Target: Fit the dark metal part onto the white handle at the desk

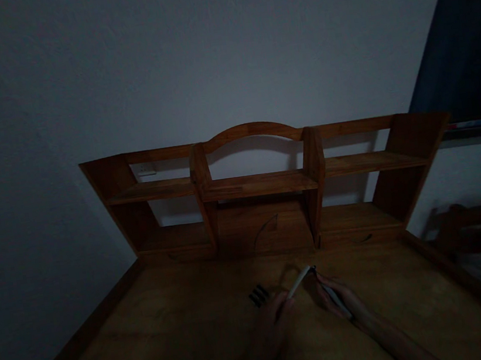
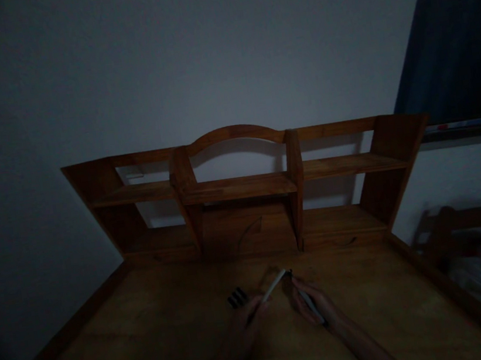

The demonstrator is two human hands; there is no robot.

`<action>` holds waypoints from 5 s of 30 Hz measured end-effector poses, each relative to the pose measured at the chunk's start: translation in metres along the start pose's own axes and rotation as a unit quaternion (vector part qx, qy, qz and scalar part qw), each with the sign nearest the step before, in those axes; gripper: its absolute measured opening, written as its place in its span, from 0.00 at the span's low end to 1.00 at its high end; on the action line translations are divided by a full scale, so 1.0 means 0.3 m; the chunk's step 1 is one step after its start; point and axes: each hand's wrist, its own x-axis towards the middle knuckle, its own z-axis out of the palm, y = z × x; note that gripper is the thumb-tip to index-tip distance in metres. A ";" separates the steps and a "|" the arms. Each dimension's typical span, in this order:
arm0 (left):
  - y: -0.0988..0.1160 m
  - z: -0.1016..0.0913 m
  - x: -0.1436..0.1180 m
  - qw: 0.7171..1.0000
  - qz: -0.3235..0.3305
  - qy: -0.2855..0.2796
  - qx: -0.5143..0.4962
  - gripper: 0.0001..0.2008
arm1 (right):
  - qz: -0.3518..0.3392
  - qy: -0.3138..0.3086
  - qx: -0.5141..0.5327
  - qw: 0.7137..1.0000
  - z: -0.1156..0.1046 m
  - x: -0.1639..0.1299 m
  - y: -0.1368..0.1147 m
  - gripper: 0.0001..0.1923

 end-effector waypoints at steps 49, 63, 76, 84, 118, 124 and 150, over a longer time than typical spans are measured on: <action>0.009 -0.002 0.000 1.000 0.005 0.007 0.029 0.21 | -0.019 -0.010 -0.035 0.999 0.029 -0.020 -0.021 0.27; 0.026 -0.029 0.001 1.000 0.000 -0.007 0.016 0.21 | -0.022 -0.020 -0.064 0.998 0.048 -0.042 -0.050 0.29; 0.014 -0.034 -0.001 0.999 -0.006 0.023 0.024 0.19 | -0.030 -0.028 -0.078 0.996 0.029 -0.034 -0.037 0.27; 0.020 -0.034 -0.004 0.999 0.001 0.017 0.042 0.18 | -0.032 -0.026 -0.076 0.996 0.025 -0.028 -0.032 0.28; 0.040 -0.025 -0.023 0.994 0.011 0.039 0.105 0.18 | -0.026 -0.036 -0.056 0.997 0.040 -0.043 -0.067 0.29; 0.035 -0.025 -0.023 0.993 -0.021 0.067 0.092 0.19 | -0.029 -0.037 -0.067 0.997 0.033 -0.043 -0.058 0.29; 0.021 0.007 -0.034 0.991 -0.014 0.054 0.122 0.18 | -0.058 -0.052 -0.023 0.997 0.010 -0.002 -0.011 0.23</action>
